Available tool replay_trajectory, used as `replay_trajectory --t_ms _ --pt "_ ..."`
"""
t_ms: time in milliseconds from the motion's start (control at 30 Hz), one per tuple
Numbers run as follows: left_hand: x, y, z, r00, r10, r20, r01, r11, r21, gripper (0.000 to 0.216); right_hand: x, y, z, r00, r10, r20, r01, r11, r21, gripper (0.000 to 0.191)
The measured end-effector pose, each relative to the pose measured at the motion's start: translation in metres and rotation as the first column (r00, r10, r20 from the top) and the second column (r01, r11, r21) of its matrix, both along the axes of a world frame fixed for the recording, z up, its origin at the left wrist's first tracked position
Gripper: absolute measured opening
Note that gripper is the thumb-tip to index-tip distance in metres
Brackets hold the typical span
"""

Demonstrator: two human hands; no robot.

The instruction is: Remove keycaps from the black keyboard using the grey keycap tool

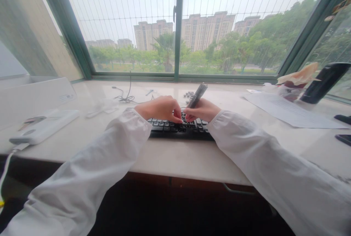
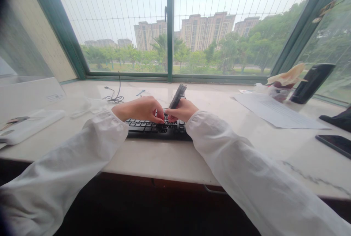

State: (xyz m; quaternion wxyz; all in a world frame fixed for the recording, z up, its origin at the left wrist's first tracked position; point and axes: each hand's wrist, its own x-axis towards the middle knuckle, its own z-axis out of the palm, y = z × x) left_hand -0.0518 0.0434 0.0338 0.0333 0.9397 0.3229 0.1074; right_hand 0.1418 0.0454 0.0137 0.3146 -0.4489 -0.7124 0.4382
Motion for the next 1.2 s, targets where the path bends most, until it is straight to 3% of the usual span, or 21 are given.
replay_trajectory --t_ms 400,700,1200 --pt "0.004 -0.003 0.003 0.997 -0.001 -0.082 0.002 1.000 0.014 0.015 0.001 0.000 0.000 0.999 0.001 0.047 -0.002 1.000 0.023 0.012" --pt "0.001 0.001 0.001 0.998 -0.059 -0.023 0.059 0.998 -0.007 0.016 -0.001 -0.004 0.003 0.999 0.004 0.044 -0.005 1.000 0.025 0.017" --pt "-0.001 0.002 0.001 0.998 -0.063 -0.029 0.062 0.998 -0.017 0.015 0.001 0.003 0.003 1.000 0.003 -0.020 -0.007 0.983 -0.182 0.013"
